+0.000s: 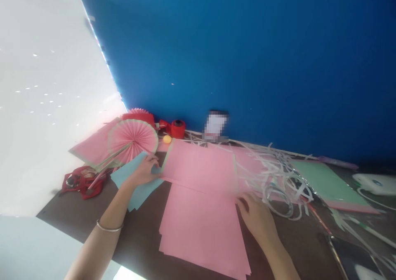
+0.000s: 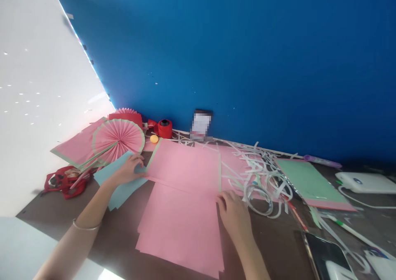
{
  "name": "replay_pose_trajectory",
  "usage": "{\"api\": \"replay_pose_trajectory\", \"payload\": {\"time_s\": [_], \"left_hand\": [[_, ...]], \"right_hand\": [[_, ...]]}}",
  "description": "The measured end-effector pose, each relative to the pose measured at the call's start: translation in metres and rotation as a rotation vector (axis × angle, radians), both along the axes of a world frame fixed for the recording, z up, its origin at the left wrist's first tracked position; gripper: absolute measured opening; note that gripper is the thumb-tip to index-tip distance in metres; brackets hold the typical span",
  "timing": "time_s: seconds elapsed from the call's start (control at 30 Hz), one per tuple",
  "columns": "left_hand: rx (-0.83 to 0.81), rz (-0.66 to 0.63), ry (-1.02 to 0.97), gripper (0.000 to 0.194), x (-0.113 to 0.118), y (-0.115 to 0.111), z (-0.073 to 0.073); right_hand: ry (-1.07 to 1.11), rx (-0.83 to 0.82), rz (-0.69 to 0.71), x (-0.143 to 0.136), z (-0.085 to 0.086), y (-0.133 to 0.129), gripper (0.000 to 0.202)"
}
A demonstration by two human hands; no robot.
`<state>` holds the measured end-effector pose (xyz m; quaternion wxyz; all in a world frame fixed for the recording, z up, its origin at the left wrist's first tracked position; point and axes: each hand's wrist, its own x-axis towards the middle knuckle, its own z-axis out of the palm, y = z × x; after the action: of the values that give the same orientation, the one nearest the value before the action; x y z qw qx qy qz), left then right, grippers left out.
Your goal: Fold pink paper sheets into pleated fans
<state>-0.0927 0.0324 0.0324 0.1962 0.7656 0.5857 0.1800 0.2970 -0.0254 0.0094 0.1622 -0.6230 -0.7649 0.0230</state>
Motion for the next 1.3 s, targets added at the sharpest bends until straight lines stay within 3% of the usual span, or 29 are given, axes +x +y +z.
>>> {"api": "replay_pose_trajectory", "payload": {"time_s": [0.57,0.77,0.87,1.0,1.13,1.3], "left_hand": [[-0.055,0.045,-0.038,0.029,0.011,-0.003,0.007],[-0.153,0.048,-0.266,0.023,0.011,-0.004,0.005],[-0.275,0.076,-0.473,0.022,0.013,-0.002,0.001],[-0.320,0.080,-0.722,0.031,0.017,0.001,0.000],[-0.374,0.058,-0.824,0.031,0.018,0.000,0.003],[-0.459,0.060,-0.897,0.030,0.019,0.000,0.002]], "right_hand": [[0.001,0.000,-0.021,-0.001,0.000,0.001,0.024],[-0.034,0.041,0.004,0.001,-0.003,0.001,0.025],[-0.083,0.146,0.042,0.001,-0.003,0.001,0.026],[-0.111,0.333,0.184,-0.005,-0.001,0.001,0.024],[-0.099,0.406,0.319,-0.015,0.004,0.000,0.021],[-0.138,0.404,0.370,-0.015,0.005,-0.002,0.031]]}}
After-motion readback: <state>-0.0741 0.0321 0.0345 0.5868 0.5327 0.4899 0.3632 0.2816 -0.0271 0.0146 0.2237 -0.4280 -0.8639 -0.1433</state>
